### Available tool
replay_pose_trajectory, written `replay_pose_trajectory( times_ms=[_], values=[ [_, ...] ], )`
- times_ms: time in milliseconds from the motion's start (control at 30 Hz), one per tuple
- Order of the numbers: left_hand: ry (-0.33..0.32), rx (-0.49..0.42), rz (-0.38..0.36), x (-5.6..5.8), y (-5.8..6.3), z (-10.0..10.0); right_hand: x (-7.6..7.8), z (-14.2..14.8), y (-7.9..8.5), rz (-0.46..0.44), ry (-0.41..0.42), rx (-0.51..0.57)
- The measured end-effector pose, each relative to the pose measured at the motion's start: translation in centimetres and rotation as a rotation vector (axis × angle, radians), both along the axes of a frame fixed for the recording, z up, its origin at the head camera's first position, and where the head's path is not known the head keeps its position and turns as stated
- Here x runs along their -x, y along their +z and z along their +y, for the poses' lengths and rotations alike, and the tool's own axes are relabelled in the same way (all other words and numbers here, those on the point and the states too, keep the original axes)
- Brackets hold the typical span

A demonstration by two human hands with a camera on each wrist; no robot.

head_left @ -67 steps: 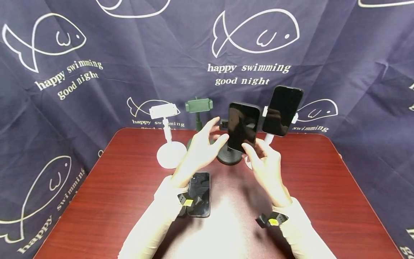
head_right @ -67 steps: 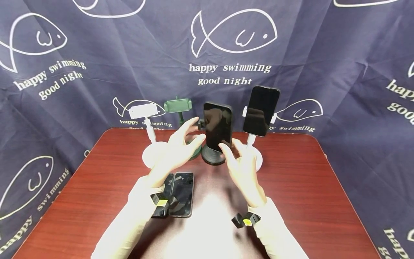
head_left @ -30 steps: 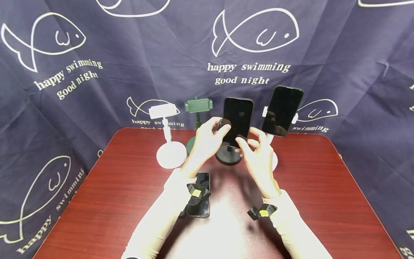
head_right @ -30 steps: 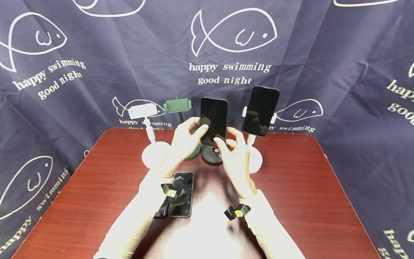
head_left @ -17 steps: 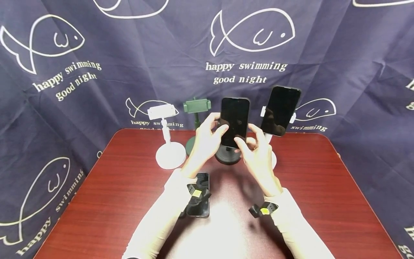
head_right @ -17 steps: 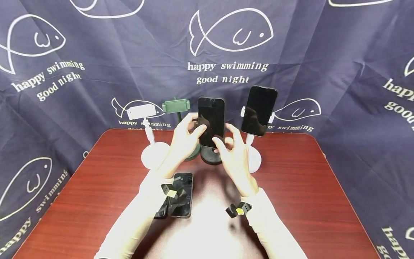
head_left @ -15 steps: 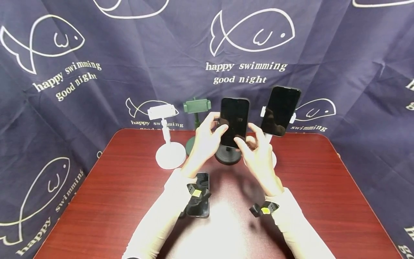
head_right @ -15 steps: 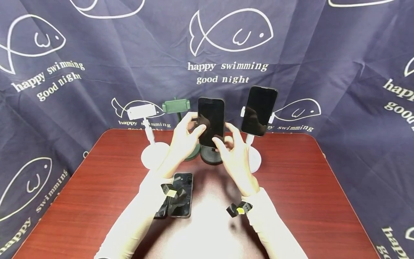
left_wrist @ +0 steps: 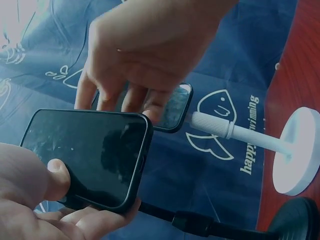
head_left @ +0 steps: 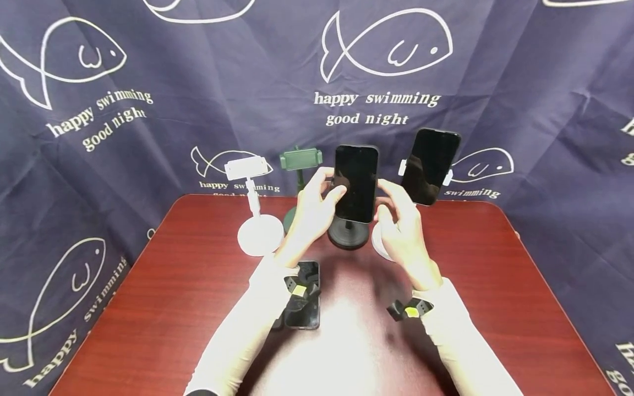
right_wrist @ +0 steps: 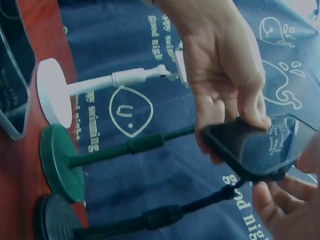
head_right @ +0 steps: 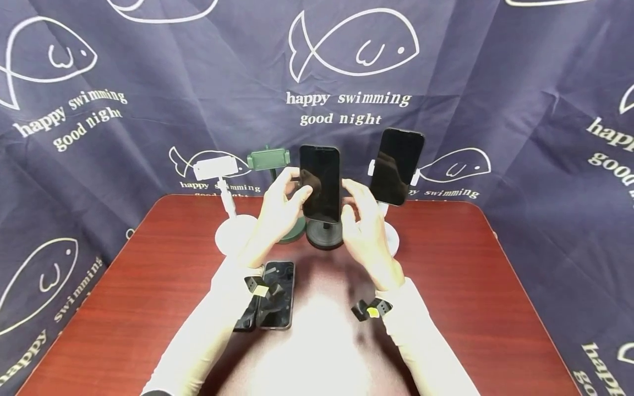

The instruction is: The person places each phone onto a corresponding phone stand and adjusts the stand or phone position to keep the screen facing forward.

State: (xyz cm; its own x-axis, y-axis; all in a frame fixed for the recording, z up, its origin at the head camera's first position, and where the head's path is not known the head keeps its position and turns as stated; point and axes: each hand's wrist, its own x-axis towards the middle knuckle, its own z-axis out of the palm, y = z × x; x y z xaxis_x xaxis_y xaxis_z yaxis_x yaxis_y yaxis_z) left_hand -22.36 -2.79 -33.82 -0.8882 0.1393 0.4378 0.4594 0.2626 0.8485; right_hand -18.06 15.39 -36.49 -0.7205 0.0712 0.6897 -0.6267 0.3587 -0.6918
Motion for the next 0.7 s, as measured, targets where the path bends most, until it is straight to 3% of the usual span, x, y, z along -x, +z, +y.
replay_pose_trajectory(
  times_ms=[167,367,533,700],
  values=[
    [0.007,-0.027,-0.023,0.0,0.4,-0.2,1.0,0.0,0.4,0.027,0.072,0.021],
    [0.016,-0.020,-0.033,-0.2,0.5,-0.3,1.8,-0.3,0.0,-0.008,0.125,0.090],
    [0.016,-0.022,-0.034,-0.3,0.5,-0.1,2.0,-0.4,-0.2,0.056,0.086,0.086],
    [0.011,-0.033,-0.042,-0.2,0.5,-0.1,2.1,-0.1,-0.4,0.182,-0.004,-0.039]
  ],
)
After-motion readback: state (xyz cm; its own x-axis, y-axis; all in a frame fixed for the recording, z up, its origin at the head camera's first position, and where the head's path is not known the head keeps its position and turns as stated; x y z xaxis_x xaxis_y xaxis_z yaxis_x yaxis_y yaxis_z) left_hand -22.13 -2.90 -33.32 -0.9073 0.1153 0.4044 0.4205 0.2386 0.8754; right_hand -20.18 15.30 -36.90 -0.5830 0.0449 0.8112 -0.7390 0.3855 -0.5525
